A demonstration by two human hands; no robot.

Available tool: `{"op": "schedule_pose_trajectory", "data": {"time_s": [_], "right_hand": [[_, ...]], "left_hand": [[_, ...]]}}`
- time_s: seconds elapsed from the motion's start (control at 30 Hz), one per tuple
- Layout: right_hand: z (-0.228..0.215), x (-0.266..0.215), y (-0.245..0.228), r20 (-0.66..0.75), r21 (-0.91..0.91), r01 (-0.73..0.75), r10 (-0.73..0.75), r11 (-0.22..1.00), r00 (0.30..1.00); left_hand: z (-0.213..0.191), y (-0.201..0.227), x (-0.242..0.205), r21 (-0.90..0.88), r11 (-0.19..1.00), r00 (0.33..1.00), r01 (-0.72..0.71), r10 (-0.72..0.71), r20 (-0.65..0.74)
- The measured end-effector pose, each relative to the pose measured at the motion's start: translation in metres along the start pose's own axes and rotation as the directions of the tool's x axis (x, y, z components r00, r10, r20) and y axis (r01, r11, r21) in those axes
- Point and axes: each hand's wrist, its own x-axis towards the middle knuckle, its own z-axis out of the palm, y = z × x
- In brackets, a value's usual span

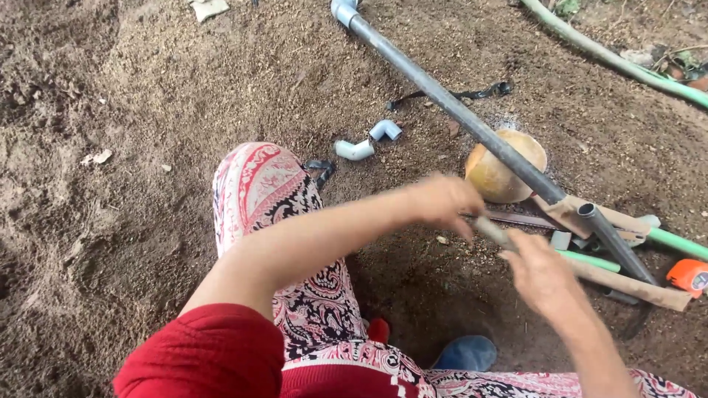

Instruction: Measuring, cutting, and assembling PVC pipes and fittings on the ground using a handsaw and sealant.

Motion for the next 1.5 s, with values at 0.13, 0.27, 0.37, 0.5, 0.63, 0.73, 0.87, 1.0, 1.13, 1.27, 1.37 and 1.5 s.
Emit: {"op": "schedule_pose_trajectory", "data": {"time_s": [0.13, 0.27, 0.37, 0.5, 0.63, 0.73, 0.87, 1.0, 1.13, 1.27, 1.37, 1.5], "right_hand": [[-0.013, -0.014, 0.022, -0.033, 0.088, -0.098, 0.101, 0.991, 0.994], [0.016, 0.01, 0.081, -0.287, 0.019, 0.059, -0.051, 0.998, 0.957], [0.01, -0.001, 0.067, -0.23, 0.011, 0.058, -0.054, 0.998, 0.972], [-0.014, -0.015, 0.032, -0.009, 0.003, -0.06, 0.06, 0.998, 0.998], [-0.012, -0.008, 0.028, 0.043, 0.081, -0.055, 0.052, 0.995, 0.998], [-0.003, -0.004, 0.032, 0.007, 0.024, 0.087, -0.087, 0.996, 0.996], [-0.007, -0.002, 0.024, 0.054, -0.018, 0.04, -0.039, 0.999, 0.998], [0.001, 0.009, 0.036, -0.007, -0.014, 0.128, -0.128, 0.992, 0.992], [-0.003, 0.008, 0.03, 0.036, -0.009, 0.08, -0.08, 0.997, 0.996], [0.001, 0.013, 0.048, -0.195, 0.044, 0.287, -0.273, 0.957, 0.942], [-0.009, 0.005, 0.062, -0.392, 0.219, 0.397, -0.293, 0.891, 0.872], [-0.045, -0.035, 0.059, -0.477, 0.626, 0.442, -0.133, 0.642, 0.869]], "left_hand": [[-0.051, -0.054, -0.029, 0.257, 0.799, 0.823, 0.543, -0.568, 0.025], [-0.012, -0.139, -0.04, 0.269, 0.534, 0.576, 0.802, -0.811, -0.107], [0.004, -0.161, -0.039, 0.091, 0.544, 0.549, 0.834, -0.803, -0.231], [0.02, -0.177, -0.016, 0.063, 0.777, 0.631, 0.626, -0.458, -0.626], [0.012, -0.177, 0.01, 0.199, 0.773, 0.753, 0.603, -0.469, -0.462], [0.006, -0.174, 0.01, 0.219, 0.754, 0.782, 0.619, -0.567, -0.258], [-0.001, -0.172, -0.004, 0.168, 0.794, 0.8, 0.585, -0.53, -0.282], [-0.003, -0.17, -0.016, 0.287, 0.733, 0.787, 0.617, -0.58, -0.21], [0.016, -0.189, -0.011, 0.395, 0.688, 0.782, 0.608, -0.605, -0.149], [0.043, -0.221, -0.005, 0.322, 0.73, 0.79, 0.603, -0.492, -0.365], [0.002, -0.162, 0.001, -0.05, 0.824, 0.756, 0.565, -0.54, -0.37], [-0.09, -0.024, -0.008, -0.461, 0.86, 0.864, 0.22, -0.391, -0.317]]}}
